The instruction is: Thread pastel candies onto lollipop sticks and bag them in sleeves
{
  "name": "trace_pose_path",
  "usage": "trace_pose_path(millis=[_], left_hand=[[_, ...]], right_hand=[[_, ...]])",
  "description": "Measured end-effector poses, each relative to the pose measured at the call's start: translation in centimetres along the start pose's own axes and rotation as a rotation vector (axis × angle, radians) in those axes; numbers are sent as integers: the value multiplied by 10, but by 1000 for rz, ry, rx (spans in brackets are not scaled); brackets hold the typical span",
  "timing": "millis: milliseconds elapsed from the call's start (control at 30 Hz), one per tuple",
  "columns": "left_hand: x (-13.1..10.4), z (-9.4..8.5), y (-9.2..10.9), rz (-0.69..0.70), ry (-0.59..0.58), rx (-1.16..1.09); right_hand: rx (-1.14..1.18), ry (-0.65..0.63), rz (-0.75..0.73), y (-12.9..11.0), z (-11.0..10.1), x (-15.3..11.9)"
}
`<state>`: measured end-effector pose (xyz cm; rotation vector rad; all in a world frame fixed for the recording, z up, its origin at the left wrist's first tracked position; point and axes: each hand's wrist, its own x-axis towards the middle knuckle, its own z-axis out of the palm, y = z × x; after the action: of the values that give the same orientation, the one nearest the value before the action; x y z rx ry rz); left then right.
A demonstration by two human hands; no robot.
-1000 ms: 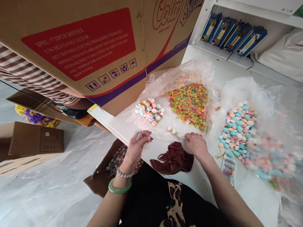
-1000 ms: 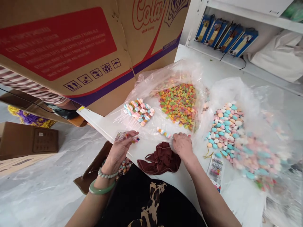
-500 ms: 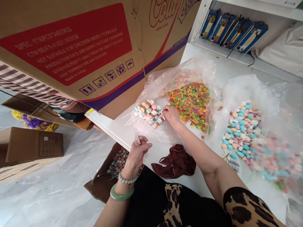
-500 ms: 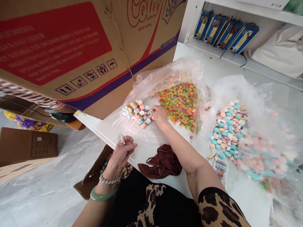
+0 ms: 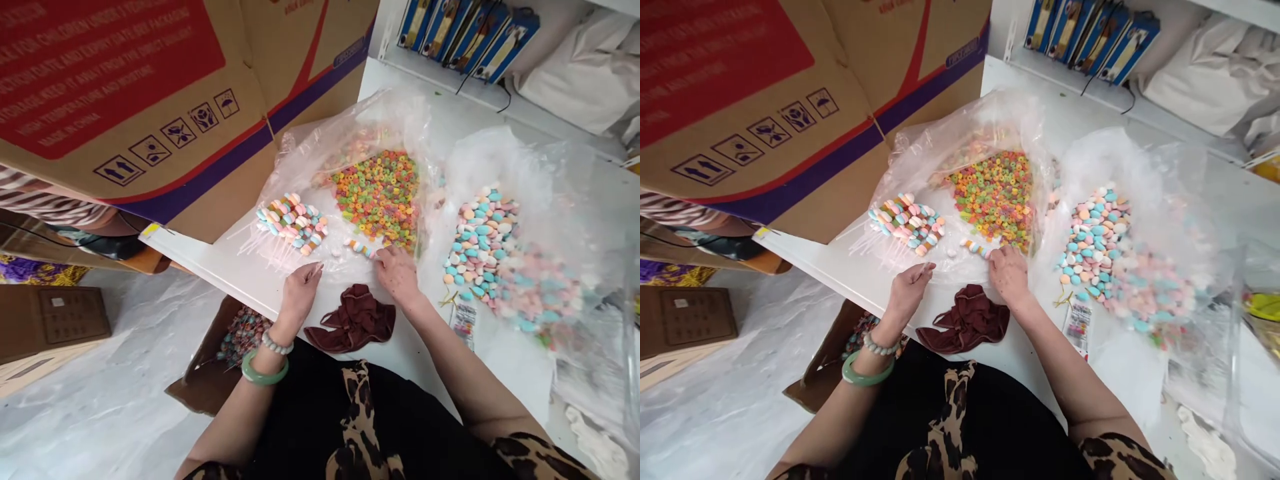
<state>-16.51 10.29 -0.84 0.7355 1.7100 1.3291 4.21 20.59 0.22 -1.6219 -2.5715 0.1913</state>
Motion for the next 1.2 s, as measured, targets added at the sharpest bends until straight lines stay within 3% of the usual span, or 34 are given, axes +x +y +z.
trace_pose_path(millis=[100,267,467,600,700,900,1000,1100,1200], left_hand=[[13,21,4,105,44,63],[26,53,9,104,105,271],[31,52,-2,128,47,457],[27,43,3,154,55,309],[15,41,15,163,0,133],[-7,32,30,-107,-176,-282],[-11,23,28,-157,-273,-457],[-11,21,25,-190,-292,-581],[-9,26,21,-260,-212,-643]], right_hand=[[-8,-98,-18,8,8,4],[121,-38,28,12,17,6],[572,-22,103,23,5,-23],[868,-87,175,14,-7,-48],[933,-96,182,-2,-13,-59],[914,-50,176,-16,-15,-66],[960,-44,189,-14,-11,-69],[999,-51,212,-14,-8,-73],[991,-73,221,-19,-9,-75]])
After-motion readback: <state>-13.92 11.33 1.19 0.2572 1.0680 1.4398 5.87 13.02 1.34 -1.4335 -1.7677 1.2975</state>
